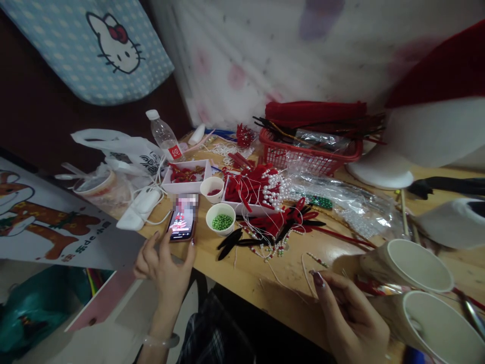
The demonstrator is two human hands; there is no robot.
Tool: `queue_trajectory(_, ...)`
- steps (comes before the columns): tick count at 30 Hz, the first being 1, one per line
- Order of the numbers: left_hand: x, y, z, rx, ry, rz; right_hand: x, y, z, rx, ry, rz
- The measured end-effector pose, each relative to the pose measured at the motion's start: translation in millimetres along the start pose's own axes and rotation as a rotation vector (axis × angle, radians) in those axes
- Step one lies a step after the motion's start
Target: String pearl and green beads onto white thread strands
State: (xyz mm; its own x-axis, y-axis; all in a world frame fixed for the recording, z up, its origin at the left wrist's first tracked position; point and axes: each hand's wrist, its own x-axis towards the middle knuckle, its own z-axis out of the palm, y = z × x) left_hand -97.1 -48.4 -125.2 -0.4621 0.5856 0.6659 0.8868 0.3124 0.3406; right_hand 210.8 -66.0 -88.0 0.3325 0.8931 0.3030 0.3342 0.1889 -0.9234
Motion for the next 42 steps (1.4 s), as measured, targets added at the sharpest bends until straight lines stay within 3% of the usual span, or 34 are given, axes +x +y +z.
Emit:
queue_trajectory(12, 0.9, 2.9, -4.7, 0.055, -0.065, 0.018, -0.6, 0.4, -1.2, -0.038, 0.004, -0.056)
queue_trajectory(25, 15.5, 9.6, -10.9, 0.049, -0.145, -0.066, -0.2, -2.1, -1.3, -0.067, 0.016, -0.057)
queue_trajectory(35, 41.1, 3.8, -0.1, 0.044, -0.319, -0.087, 1.3, -0.1, -3.0, -0.082, 0.003, -0.077)
queue_trajectory(39, 73.3, 5.4, 1.2, 0.089, -0.458, -0.12, 0.8, -0.1, -3.5, -0.09, -0.006, -0.083)
queue_trajectory(42, 99.2, 3.8, 7.9, 0.164, -0.627, -0.095, 0.5, 0.6, -2.1, -0.081, -0.014, -0.077)
